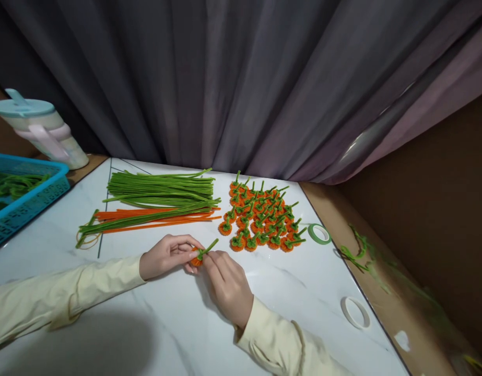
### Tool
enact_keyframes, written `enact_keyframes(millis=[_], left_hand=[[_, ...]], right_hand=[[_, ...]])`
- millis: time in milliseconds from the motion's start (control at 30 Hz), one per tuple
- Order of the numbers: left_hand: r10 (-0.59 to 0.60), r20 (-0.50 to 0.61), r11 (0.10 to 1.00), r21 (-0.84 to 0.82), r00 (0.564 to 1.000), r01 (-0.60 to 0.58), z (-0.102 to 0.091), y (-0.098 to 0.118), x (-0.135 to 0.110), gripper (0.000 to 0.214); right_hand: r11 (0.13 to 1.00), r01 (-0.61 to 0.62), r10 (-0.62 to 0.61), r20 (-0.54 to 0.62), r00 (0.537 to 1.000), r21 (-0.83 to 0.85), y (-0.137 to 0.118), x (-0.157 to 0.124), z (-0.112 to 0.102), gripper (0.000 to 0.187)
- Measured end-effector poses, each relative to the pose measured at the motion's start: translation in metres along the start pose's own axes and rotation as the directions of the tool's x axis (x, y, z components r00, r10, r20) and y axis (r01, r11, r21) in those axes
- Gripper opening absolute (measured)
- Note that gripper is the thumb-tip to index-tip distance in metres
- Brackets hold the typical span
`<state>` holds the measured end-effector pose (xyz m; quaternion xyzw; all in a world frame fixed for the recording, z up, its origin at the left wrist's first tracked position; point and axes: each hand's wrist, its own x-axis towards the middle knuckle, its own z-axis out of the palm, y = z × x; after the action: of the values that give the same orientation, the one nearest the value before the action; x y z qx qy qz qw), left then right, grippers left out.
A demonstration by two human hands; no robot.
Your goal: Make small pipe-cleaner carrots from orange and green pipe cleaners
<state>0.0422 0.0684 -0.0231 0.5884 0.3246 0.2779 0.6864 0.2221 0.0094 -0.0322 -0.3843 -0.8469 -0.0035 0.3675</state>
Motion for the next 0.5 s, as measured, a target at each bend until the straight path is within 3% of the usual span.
enact_keyframes(millis=[200, 333, 400, 500], left_hand=[[0.098, 0.047, 0.975, 0.195, 0.994, -0.105, 0.0019, 0.0015, -0.0047, 0.029], [0.222, 0.054, 0.869, 0.441, 0.974, -0.223, 0.0012, -0.0006, -0.0062, 0.026], [0.391, 0.083, 0.694, 0.628, 0.917, -0.353, -0.0001, -0.0009, -0.0057, 0.025], [0.646, 0.254, 0.199, 0.854, 0.720, -0.480, -0.0016, 0.0025, -0.0049, 0.026]], right_hand=[[0.984, 0.133, -0.135, -0.008, 0.991, -0.115, -0.0035, 0.0039, -0.0071, 0.027], [0.975, 0.179, -0.182, -0.007, 0.983, -0.130, -0.0032, 0.0034, -0.0073, 0.029], [0.972, 0.177, -0.181, -0.011, 0.983, -0.152, -0.0025, 0.0022, -0.0068, 0.030], [0.970, 0.164, -0.167, -0.005, 0.986, -0.181, -0.0021, 0.0012, -0.0061, 0.030]])
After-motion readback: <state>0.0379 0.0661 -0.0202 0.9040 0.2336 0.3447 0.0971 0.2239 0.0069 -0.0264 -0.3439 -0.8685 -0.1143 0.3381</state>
